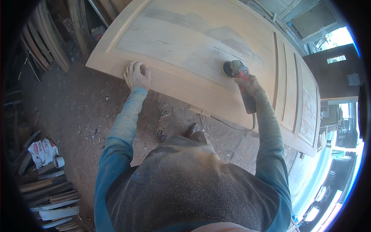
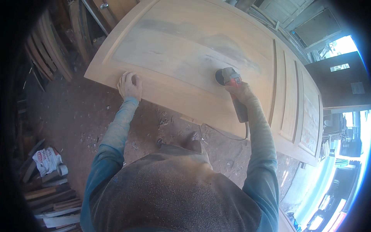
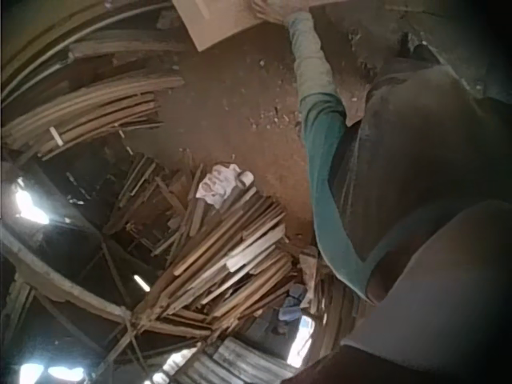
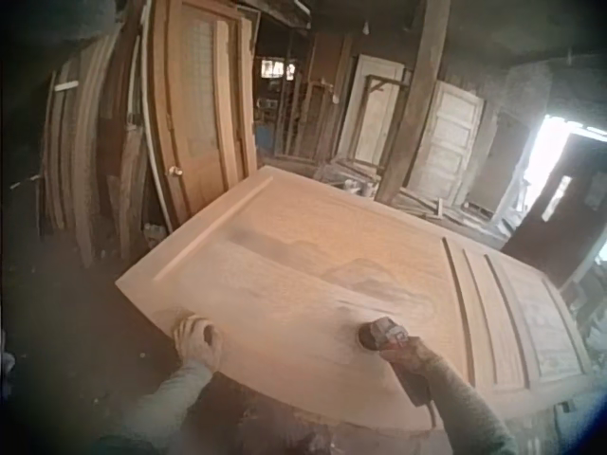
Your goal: The person sands the surface of a wooden door using a power sander, moving it across different sections and panels of the door.
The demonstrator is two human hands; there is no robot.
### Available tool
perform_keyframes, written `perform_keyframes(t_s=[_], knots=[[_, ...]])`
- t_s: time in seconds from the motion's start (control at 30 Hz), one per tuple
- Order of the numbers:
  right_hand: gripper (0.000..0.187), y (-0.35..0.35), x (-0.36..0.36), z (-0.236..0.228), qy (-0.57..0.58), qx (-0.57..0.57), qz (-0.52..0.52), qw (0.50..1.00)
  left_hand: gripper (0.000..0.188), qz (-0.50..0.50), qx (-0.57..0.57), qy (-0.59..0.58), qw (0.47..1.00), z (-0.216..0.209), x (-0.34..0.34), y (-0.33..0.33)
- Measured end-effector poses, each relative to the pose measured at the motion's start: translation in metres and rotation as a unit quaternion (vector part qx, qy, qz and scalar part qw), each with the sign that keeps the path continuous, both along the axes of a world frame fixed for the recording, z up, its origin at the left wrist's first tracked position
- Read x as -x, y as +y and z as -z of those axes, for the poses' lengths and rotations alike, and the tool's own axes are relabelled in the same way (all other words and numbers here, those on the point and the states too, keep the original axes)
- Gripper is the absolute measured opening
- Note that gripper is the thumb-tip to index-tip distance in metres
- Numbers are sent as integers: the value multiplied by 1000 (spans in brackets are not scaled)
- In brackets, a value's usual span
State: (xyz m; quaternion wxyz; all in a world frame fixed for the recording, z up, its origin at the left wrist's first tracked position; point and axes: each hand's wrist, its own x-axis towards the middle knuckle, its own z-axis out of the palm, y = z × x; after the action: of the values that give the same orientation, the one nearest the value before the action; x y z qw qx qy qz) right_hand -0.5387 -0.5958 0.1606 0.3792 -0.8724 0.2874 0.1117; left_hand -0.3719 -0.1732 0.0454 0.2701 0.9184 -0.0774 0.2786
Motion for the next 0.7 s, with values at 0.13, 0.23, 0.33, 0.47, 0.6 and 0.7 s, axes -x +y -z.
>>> perform_keyframes(t_s=[0.13, 0.23, 0.33, 0.47, 0.6, 0.7], knots=[[56, -11, 19, 8, -21, -7, 70, 997, 21, 3, -14, 13, 1000, 2, 0, -5], [60, 4, 26, 24, -10, 34, 40, 999, 24, 11, -28, 26, 999, 1, 0, -8], [64, 41, 37, 14, 8, 47, 26, 998, 27, 31, -68, 32, 997, 0, 1, 5], [69, -1, 74, 26, -25, 33, 115, 992, 31, 85, -99, 49, 990, -8, -3, 8], [62, -50, 112, 23, -27, 69, 221, 972, 35, 66, -107, 50, 991, -10, 1, -1], [63, -59, 121, 30, -15, 58, 231, 971, 35, 73, -99, 50, 991, -11, 1, -3]])
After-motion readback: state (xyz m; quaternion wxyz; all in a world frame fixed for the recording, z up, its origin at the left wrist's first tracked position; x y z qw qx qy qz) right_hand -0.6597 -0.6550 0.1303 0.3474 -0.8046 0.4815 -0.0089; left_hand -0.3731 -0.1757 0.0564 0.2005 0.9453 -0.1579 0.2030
